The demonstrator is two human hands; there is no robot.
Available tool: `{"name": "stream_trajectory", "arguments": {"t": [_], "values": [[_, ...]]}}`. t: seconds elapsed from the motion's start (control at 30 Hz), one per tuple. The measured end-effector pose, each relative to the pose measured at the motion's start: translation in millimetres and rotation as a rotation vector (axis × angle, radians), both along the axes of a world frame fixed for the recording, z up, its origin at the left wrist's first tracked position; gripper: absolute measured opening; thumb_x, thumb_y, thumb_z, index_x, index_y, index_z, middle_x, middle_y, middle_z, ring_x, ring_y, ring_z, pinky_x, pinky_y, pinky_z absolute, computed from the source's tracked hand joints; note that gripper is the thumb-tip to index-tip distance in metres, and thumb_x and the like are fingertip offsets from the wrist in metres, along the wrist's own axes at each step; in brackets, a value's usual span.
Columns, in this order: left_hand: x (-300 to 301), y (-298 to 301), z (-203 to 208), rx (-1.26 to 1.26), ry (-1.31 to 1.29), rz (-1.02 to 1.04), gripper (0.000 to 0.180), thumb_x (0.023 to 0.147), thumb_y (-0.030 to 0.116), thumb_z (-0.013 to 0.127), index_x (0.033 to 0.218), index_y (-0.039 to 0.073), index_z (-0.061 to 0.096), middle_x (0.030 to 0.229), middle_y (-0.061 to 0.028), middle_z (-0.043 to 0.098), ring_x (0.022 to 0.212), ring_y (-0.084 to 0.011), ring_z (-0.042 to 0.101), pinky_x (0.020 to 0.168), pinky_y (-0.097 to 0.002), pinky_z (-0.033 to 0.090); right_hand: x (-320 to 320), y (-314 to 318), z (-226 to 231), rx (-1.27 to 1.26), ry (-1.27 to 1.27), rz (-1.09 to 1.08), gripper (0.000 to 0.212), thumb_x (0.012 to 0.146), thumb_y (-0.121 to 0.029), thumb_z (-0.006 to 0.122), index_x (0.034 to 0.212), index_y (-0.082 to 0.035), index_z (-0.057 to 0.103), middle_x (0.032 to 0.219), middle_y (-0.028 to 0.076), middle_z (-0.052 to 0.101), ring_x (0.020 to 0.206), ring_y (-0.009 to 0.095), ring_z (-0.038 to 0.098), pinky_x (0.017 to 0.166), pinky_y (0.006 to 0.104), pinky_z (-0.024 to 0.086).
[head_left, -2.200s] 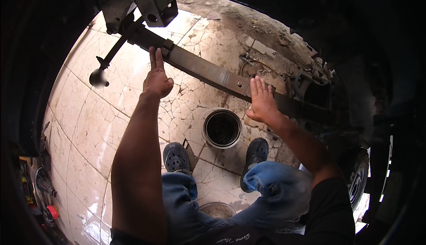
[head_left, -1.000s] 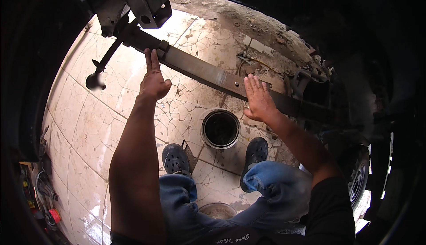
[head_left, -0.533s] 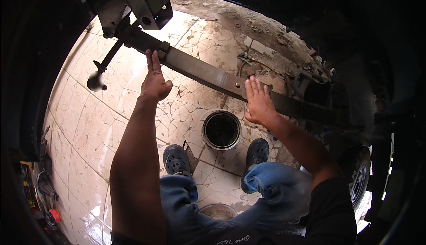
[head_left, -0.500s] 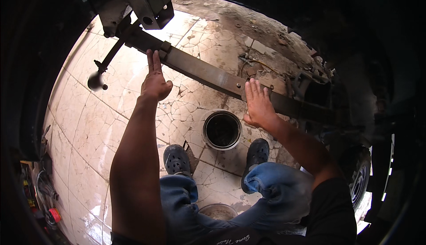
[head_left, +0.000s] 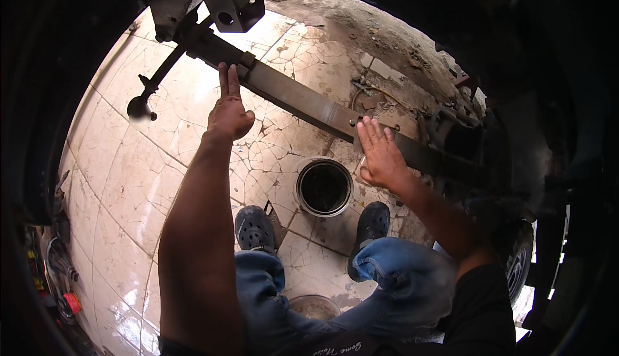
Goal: The person repeatedly rubs a long metal bar with both hands, moving along its length and focusing on specific sections. The bar is positioned horizontally under a vehicle chassis in a workshop setting.
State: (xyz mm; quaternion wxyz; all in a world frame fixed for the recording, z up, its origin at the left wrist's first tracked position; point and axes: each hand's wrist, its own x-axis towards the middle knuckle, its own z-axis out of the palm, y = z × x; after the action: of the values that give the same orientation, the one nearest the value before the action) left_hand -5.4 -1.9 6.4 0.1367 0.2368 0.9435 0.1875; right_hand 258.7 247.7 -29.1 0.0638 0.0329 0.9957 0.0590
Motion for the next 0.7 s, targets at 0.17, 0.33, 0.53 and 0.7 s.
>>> {"name": "stream_trajectory", "arguments": {"t": [0.17,0.33,0.53,0.7], "values": [[0.6,3.1,-0.9,0.002,-0.004,-0.015,0.115,0.08,0.01,0.066,0.154,0.013,-0.021,0.162,-0.0088,-0.026,0.132,-0.0335,0.051,0.096,-0.0382,0.054,-8.6,2.5,-1.4,-0.014,-0.001,-0.183,0.104,0.075,-0.033,0.072,0.154,0.005,0.015,0.16,0.026,0.018,0.149,0.039,0.022,0.119,0.0518,0.022],[-2.8,-0.1,-5.1,0.015,0.002,-0.013,0.116,0.08,0.011,0.066,0.152,0.014,-0.026,0.161,-0.0099,-0.028,0.131,-0.0353,0.051,0.096,-0.0387,0.054,-6.5,2.5,-0.9,-0.001,0.029,-0.007,0.104,0.077,-0.031,0.073,0.154,0.006,0.013,0.16,0.027,0.019,0.148,0.039,0.022,0.119,0.0522,0.021],[-3.7,-1.7,-12.0,0.049,0.065,-0.019,0.113,0.081,0.012,0.064,0.154,0.014,-0.021,0.162,-0.0075,-0.027,0.121,-0.0358,0.059,0.089,-0.0398,0.056,-0.2,-11.0,-2.7,-0.036,0.006,-0.157,0.105,0.077,-0.03,0.073,0.154,0.006,0.012,0.16,0.028,0.019,0.148,0.04,0.022,0.119,0.0526,0.021],[-6.2,-0.7,-18.2,0.098,0.114,-0.046,0.112,0.08,0.011,0.063,0.155,0.012,-0.02,0.163,-0.0079,-0.025,0.126,-0.0348,0.056,0.091,-0.0394,0.055,2.2,9.8,-8.0,-0.049,0.043,-0.146,0.106,0.076,-0.031,0.076,0.155,0.003,0.014,0.161,0.025,0.017,0.149,0.039,0.02,0.119,0.0516,0.021]]}}
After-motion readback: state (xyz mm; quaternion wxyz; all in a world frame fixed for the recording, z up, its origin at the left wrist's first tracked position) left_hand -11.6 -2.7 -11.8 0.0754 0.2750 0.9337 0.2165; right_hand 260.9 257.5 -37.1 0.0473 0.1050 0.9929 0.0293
